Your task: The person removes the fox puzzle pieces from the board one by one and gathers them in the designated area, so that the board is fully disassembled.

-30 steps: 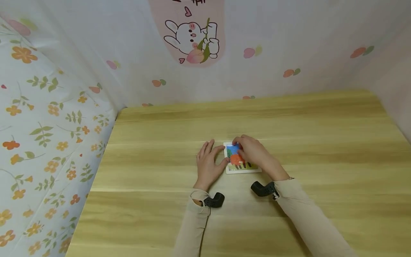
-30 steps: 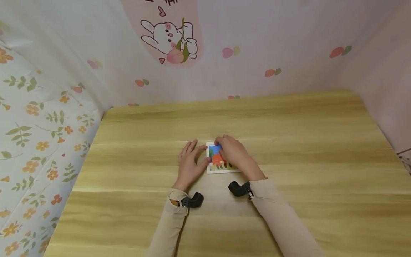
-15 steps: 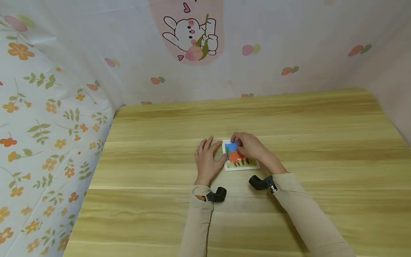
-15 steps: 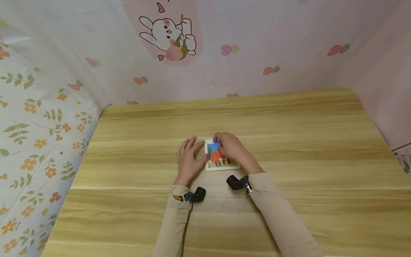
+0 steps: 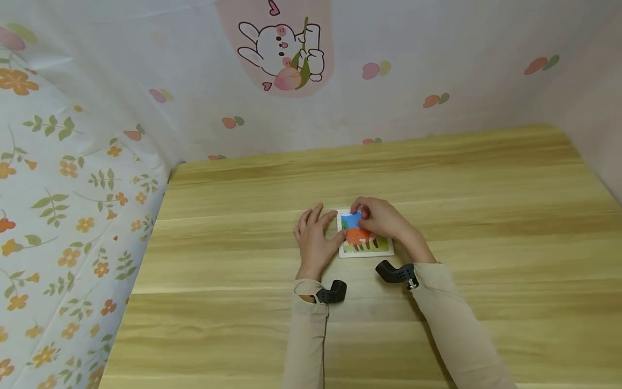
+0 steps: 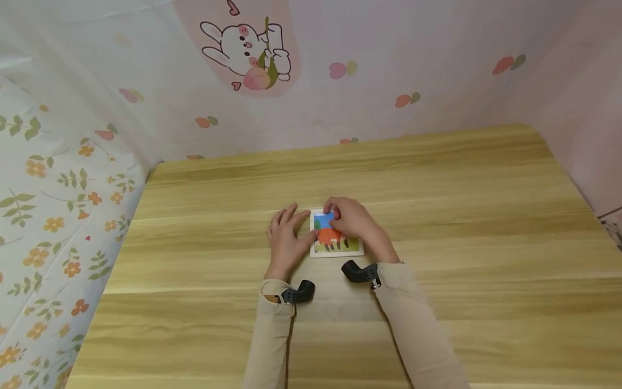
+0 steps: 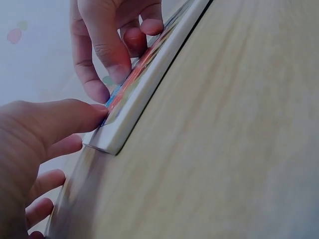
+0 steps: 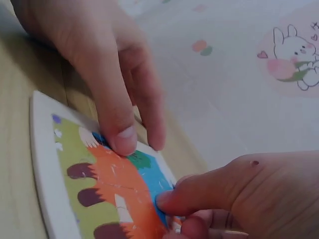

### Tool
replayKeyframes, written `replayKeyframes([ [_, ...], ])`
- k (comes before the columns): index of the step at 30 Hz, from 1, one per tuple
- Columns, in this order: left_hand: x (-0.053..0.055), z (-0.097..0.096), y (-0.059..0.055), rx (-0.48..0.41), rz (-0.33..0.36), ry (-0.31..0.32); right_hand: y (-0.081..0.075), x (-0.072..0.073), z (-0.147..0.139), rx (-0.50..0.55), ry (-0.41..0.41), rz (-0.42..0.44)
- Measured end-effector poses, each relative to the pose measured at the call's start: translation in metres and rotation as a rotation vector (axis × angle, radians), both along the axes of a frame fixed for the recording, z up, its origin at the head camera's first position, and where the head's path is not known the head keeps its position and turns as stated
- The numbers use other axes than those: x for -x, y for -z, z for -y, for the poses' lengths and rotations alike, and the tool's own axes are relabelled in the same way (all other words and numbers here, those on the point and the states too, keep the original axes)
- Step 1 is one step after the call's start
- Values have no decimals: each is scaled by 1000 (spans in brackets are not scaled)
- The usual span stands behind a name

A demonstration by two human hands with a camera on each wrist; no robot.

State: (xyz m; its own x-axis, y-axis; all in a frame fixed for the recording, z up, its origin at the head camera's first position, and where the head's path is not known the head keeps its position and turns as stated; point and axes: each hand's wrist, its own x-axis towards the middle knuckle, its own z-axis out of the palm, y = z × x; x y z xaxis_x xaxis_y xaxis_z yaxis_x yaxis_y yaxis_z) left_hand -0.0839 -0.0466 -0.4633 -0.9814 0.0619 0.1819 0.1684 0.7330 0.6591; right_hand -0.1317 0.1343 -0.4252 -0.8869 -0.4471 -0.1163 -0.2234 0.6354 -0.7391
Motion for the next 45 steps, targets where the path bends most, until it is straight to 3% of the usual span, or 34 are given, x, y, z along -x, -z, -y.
replayKeyframes([
  [11, -2, 1, -2, 15, 22, 27, 1, -2, -1, 14, 13, 33],
  [30, 0, 0, -1, -6, 47, 10, 4, -5, -2, 67, 5, 51],
  [40, 1, -1, -2, 1, 36, -1, 1, -5, 2, 25, -14, -69],
  [45, 0, -2, -1, -5, 36, -10, 1, -5, 5, 21, -11, -59],
])
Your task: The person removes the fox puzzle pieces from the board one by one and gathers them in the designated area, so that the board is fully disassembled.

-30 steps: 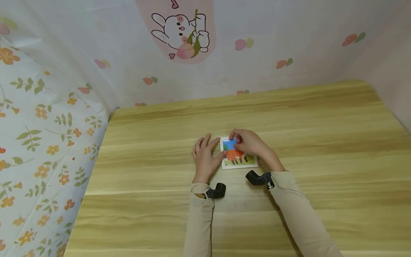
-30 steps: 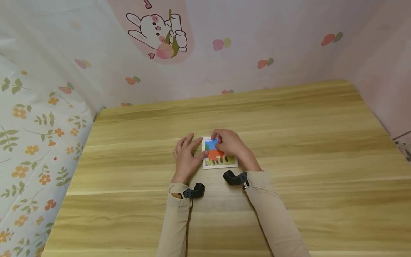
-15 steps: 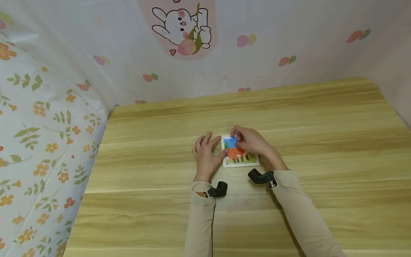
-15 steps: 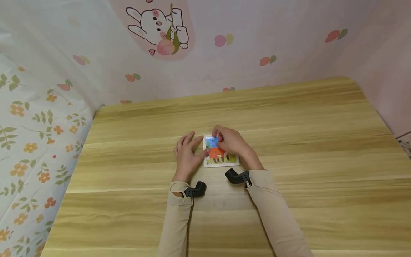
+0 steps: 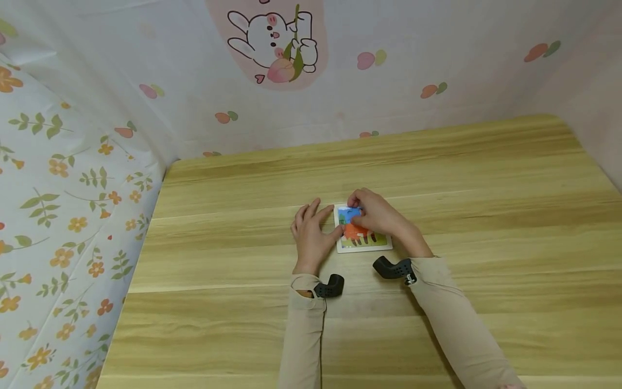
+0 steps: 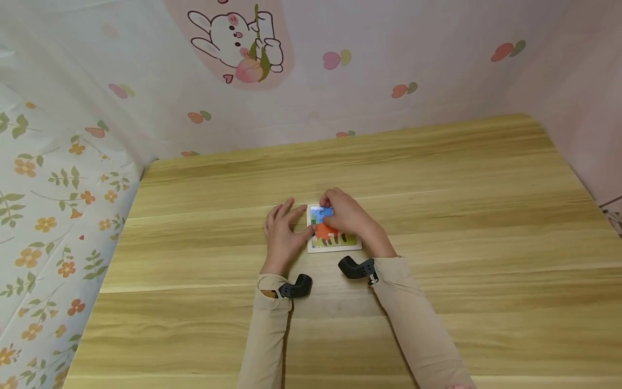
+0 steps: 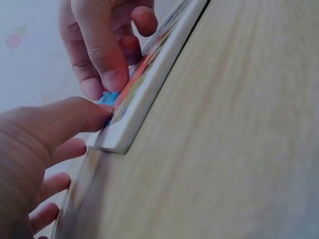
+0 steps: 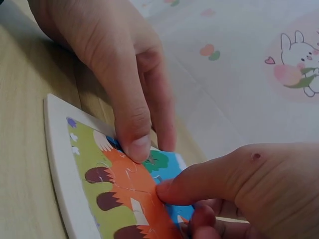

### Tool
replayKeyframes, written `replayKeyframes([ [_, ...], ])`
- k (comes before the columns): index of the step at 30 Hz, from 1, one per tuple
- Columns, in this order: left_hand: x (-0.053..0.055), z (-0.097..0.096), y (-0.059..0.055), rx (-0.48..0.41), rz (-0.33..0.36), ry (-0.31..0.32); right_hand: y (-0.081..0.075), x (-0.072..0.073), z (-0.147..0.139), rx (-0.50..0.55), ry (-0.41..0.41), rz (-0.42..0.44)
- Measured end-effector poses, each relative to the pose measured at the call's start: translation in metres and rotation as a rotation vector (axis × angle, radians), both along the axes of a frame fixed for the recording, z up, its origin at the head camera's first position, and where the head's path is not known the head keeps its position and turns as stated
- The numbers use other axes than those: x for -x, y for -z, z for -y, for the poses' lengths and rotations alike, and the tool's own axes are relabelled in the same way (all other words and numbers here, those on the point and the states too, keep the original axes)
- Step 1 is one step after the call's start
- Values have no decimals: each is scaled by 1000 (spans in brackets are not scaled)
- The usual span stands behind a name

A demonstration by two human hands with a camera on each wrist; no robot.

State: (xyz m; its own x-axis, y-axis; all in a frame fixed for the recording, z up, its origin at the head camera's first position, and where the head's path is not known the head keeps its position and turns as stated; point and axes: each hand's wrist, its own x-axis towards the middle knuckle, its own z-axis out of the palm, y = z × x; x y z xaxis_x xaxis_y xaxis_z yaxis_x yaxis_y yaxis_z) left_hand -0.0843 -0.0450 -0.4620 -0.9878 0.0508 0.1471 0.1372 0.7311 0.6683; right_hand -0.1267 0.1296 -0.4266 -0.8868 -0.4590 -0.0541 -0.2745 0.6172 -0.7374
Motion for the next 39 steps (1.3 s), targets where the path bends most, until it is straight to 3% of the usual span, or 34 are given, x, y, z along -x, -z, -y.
replayKeyframes([
  [10, 0, 0, 0, -1, 1, 7, 2, 2, 2, 0, 0, 14],
  [16, -2, 1, -1, 9, 9, 10, 0, 0, 6, -78, -44, -66],
  [24, -1, 0, -2, 9, 15, 6, -3, -1, 4, -134, -33, -172],
  [31, -1, 0, -1, 8, 10, -8, -7, -2, -22, -125, 52, -183],
  [39, 0, 0, -1, -7, 9, -13, -13, 1, -71, -103, 214, -63],
])
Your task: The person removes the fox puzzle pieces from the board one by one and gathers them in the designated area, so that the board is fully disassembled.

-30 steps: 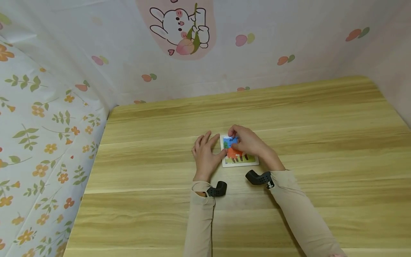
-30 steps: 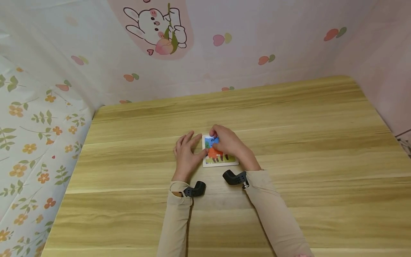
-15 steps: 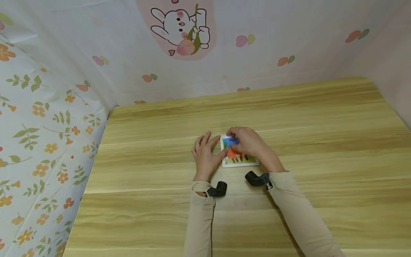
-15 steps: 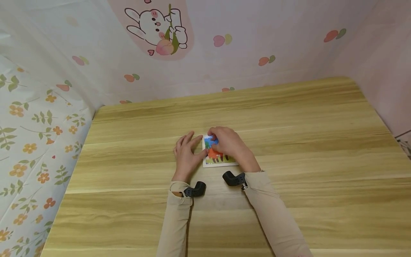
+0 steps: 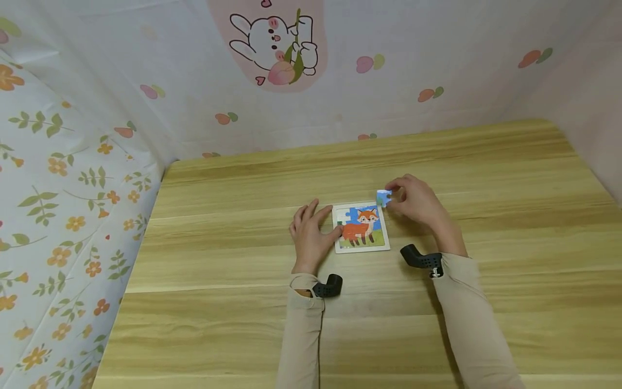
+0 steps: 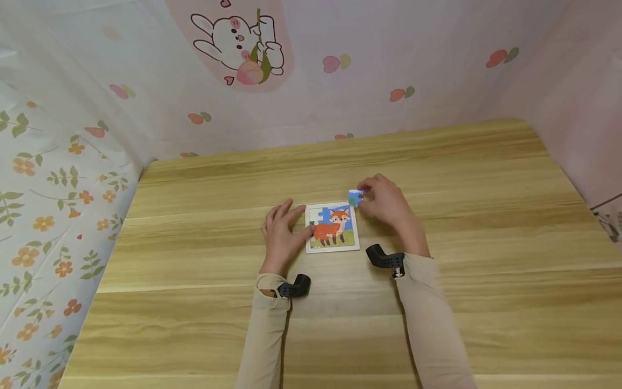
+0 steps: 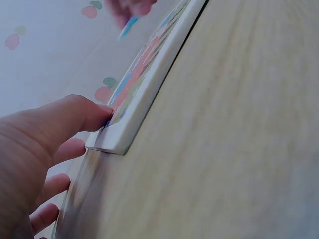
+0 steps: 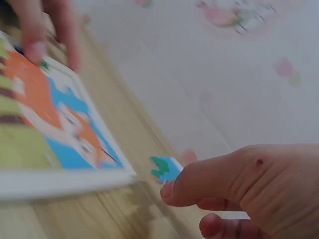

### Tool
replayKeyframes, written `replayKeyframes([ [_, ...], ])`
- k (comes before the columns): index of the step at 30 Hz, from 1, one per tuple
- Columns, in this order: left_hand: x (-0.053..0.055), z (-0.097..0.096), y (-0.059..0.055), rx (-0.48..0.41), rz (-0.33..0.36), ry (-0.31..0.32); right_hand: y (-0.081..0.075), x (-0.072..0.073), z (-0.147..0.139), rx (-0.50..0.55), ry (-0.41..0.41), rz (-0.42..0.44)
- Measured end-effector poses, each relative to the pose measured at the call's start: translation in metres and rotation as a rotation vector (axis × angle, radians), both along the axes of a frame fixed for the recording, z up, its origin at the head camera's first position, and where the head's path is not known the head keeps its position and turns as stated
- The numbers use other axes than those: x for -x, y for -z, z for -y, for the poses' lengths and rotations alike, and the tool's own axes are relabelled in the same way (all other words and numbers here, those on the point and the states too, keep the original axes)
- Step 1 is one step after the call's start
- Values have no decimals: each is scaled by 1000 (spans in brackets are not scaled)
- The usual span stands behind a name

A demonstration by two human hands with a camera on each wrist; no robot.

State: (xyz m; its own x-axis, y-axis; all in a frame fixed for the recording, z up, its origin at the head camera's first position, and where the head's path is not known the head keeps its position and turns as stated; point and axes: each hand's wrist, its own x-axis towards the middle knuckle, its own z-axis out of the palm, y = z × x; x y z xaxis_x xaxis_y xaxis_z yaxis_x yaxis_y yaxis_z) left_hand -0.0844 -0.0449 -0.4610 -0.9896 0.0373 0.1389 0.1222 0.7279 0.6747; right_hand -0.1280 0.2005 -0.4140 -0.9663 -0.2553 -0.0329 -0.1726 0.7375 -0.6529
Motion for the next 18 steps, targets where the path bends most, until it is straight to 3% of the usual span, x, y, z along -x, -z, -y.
replayKeyframes([
  [5, 0, 0, 1, -4, -2, -1, 0, -1, -18, 4, 33, 52],
  [10, -1, 0, 2, -6, -11, -4, 2, -1, -20, 25, -10, 122],
  [18, -1, 0, 1, -19, -17, -1, 5, 0, -14, 32, -57, 142],
])
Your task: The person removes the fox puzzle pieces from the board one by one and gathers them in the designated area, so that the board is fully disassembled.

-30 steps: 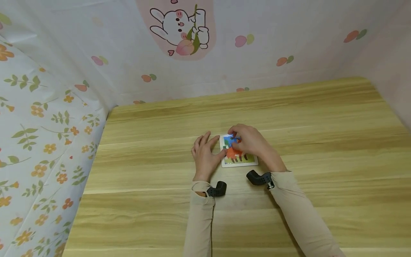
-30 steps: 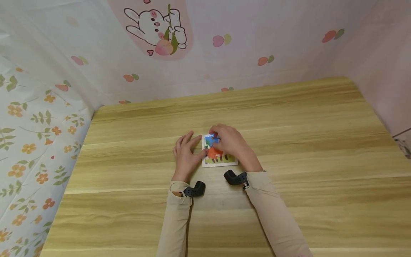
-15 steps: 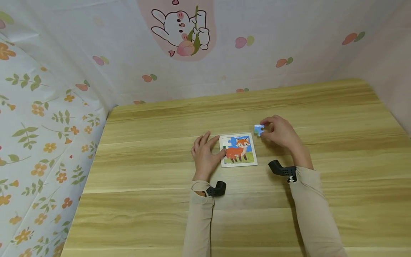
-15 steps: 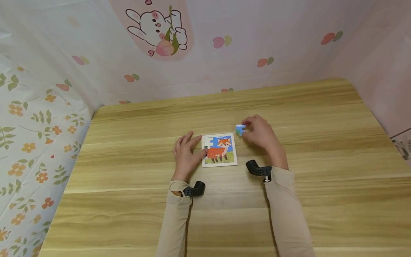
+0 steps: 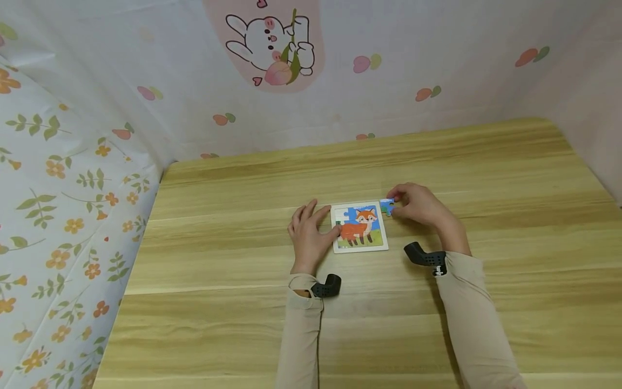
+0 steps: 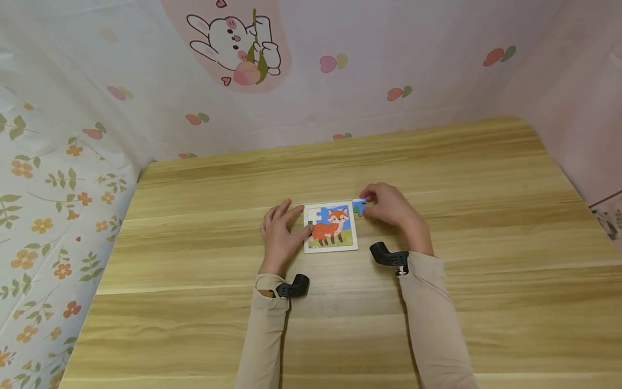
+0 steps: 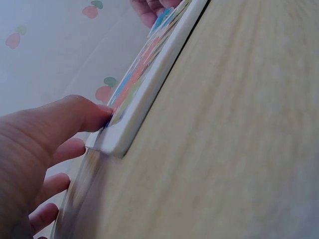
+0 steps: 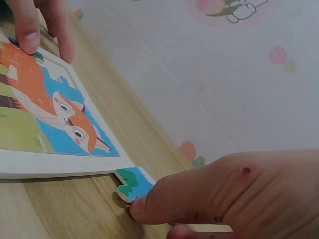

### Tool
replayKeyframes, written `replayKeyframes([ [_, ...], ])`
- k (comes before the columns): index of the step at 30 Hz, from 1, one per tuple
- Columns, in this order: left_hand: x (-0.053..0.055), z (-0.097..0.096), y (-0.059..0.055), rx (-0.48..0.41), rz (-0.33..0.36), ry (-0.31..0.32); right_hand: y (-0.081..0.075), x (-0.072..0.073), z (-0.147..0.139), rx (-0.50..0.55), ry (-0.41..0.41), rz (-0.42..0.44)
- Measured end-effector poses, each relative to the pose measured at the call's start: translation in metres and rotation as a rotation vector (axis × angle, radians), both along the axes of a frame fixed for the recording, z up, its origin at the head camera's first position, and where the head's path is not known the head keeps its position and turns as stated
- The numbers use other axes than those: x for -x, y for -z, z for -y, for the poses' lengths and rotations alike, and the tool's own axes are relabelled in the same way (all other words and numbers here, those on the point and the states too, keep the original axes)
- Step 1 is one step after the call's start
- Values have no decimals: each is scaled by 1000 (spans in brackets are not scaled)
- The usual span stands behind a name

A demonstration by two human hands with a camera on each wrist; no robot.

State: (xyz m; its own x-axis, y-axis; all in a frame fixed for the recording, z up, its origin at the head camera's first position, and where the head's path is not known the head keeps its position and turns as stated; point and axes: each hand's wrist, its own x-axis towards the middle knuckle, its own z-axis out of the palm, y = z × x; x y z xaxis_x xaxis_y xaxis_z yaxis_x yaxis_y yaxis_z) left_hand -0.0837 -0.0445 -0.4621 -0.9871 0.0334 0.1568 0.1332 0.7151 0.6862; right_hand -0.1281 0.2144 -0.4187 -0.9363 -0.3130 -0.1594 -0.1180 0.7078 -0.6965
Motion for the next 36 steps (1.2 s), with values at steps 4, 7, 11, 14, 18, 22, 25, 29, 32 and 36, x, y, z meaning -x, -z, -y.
replayKeyframes([
  [4, 0, 1, -1, -6, -4, -1, 1, 1, 3, 0, -2, 4],
  [7, -1, 1, -2, -14, -5, 1, 1, 1, 4, -10, 3, 6],
  [11, -2, 2, -3, -24, -10, 5, 0, 1, 5, -24, -2, 4],
  [14, -1, 1, -4, -23, -11, 4, 0, 1, 5, -30, -8, -4],
  [18, 0, 0, -4, -20, -8, 2, 1, 1, 4, -18, -11, -10],
  [22, 0, 0, -3, -12, -7, 1, 3, 1, 3, -1, -7, -2],
  [25, 0, 0, -3, -12, -4, 1, 3, 1, 3, 0, -5, 7],
  [29, 0, 0, -2, -16, -5, 1, 2, 1, 4, 0, -5, 18],
  [32, 0, 0, -2, -15, -7, 1, 1, 1, 4, -2, -1, 24],
  [36, 0, 0, -2, -16, -3, -2, 1, 1, 6, -4, -2, 24],
])
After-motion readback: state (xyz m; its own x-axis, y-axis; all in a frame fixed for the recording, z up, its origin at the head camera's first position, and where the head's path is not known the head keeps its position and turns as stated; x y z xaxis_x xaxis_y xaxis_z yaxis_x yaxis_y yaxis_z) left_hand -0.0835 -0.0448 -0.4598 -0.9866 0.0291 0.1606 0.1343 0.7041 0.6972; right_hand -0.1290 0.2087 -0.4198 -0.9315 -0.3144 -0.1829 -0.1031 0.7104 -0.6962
